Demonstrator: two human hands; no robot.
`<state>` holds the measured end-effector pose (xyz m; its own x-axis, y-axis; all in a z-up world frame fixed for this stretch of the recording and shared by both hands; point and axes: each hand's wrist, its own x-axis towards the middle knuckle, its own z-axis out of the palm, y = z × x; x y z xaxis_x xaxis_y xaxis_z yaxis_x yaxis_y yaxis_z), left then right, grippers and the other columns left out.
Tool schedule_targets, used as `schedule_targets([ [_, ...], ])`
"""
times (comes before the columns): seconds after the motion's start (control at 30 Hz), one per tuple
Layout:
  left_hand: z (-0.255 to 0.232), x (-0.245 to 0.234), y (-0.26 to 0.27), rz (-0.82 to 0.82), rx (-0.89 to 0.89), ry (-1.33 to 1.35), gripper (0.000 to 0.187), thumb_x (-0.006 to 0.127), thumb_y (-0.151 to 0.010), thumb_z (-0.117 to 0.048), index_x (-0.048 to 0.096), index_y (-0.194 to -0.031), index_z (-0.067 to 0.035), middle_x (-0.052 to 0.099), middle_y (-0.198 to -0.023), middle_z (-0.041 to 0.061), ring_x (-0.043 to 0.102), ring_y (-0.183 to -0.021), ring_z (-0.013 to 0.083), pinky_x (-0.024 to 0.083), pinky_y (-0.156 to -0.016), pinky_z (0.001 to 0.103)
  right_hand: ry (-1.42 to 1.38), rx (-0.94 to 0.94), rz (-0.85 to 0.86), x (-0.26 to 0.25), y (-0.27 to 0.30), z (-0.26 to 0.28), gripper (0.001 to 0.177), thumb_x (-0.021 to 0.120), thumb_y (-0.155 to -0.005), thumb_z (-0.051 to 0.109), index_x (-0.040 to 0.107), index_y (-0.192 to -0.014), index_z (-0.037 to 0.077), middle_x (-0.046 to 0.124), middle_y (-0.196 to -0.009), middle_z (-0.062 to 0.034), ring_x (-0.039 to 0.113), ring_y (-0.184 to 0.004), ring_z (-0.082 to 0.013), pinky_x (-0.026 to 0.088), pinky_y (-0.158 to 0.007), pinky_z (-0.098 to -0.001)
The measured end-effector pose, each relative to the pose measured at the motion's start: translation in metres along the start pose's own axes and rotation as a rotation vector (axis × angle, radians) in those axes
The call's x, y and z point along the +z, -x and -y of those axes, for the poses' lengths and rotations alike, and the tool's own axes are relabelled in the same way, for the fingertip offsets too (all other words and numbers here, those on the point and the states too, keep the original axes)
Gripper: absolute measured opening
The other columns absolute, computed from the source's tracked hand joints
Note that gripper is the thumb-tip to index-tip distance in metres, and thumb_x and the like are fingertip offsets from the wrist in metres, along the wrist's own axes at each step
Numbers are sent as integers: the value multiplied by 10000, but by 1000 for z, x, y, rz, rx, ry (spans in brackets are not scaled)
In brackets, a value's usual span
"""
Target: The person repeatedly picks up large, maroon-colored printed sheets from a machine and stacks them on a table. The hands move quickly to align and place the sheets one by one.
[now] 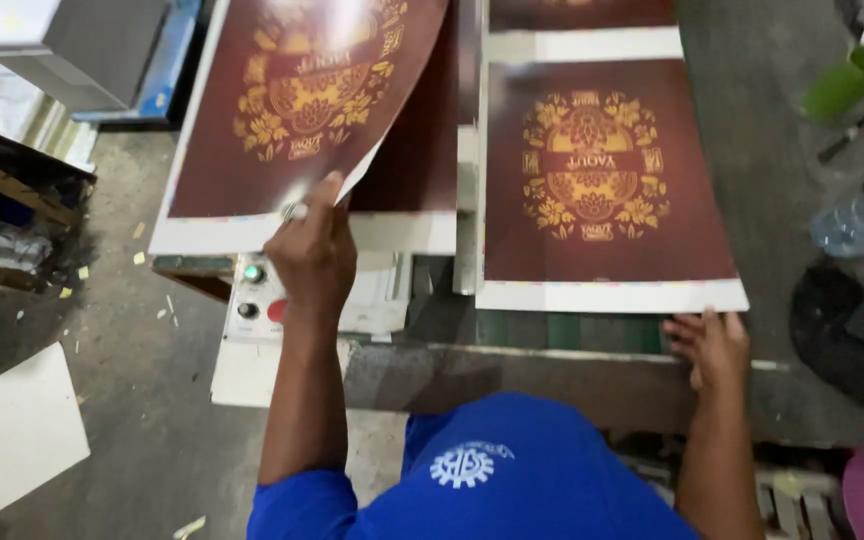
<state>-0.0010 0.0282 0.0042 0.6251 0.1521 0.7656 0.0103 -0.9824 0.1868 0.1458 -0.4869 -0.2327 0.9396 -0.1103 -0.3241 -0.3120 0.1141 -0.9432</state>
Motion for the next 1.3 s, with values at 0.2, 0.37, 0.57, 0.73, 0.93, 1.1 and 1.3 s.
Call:
schedule_targets([
  [0.2, -49, 14, 12, -229, 204, 171, 351, 667, -961, -9, 667, -1310, -39, 753, -1119, 186, 709, -691, 246, 541, -601, 369, 130, 38, -13, 47, 54, 15, 527, 558, -1055, 171, 448, -1553, 42, 733, -1121, -200, 729, -829, -232, 545, -599, -337],
  [0.37, -137, 34, 28, 218, 220, 362, 279, 726, -901, -93, 690, -1134, 55, 722, -1160, 226, 716, -917, 322, 594, -779, 423, 65, -96, 547, 138, 122, 67, 528, 539, -987, 253, 448, -1481, 90, 719, -1171, -152, 731, -957, -216, 606, -672, -372],
  [0.57, -159, 22, 35, 363, 379, 358, 492, 754, -863, -324, 656, -1167, 50, 687, -1232, 223, 630, -1216, 359, 490, -1039, 519, -402, -32, 619, 121, 96, 27, 318, 573, -1083, 184, 546, -1331, -12, 681, -1127, -135, 708, -941, -208, 622, -751, -382],
  [0.73, -78, 20, 30, 343, 260, 239, 420, 744, -954, -336, 667, -1250, -48, 687, -1331, 140, 632, -1226, 271, 484, -1100, 467, -421, -211, 286, 65, 86, 34, 162, 586, -1086, 113, 543, -1236, 68, 658, -971, -77, 665, -808, -164, 600, -605, -354],
  [0.93, -20, 6, 27, 444, 187, 89, 720, 741, -869, -460, 545, -1409, -25, 527, -1507, 169, 435, -1421, 318, 326, -1169, 500, -410, -221, 28, -32, 81, -4, 278, 602, -1069, 90, 527, -1336, 67, 677, -1017, -64, 649, -818, -174, 537, -605, -349],
  [1.1, -1, 22, 30, 523, 154, -140, 722, 715, -851, -366, 513, -1447, -12, 488, -1533, 186, 390, -1443, 322, 285, -1186, 524, -381, -156, -27, -77, 86, -32, 327, 601, -1070, 79, 541, -1392, 79, 669, -1039, -78, 636, -791, -175, 509, -609, -358],
  [1.3, 5, 24, 11, 239, 142, -110, 219, 663, -1040, -78, 698, -1253, -41, 721, -1289, 147, 703, -1208, 277, 564, -1024, 417, -245, -140, -174, -89, 91, -58, 261, 592, -1092, 72, 550, -1348, 39, 662, -1047, -102, 637, -787, -188, 530, -599, -371],
])
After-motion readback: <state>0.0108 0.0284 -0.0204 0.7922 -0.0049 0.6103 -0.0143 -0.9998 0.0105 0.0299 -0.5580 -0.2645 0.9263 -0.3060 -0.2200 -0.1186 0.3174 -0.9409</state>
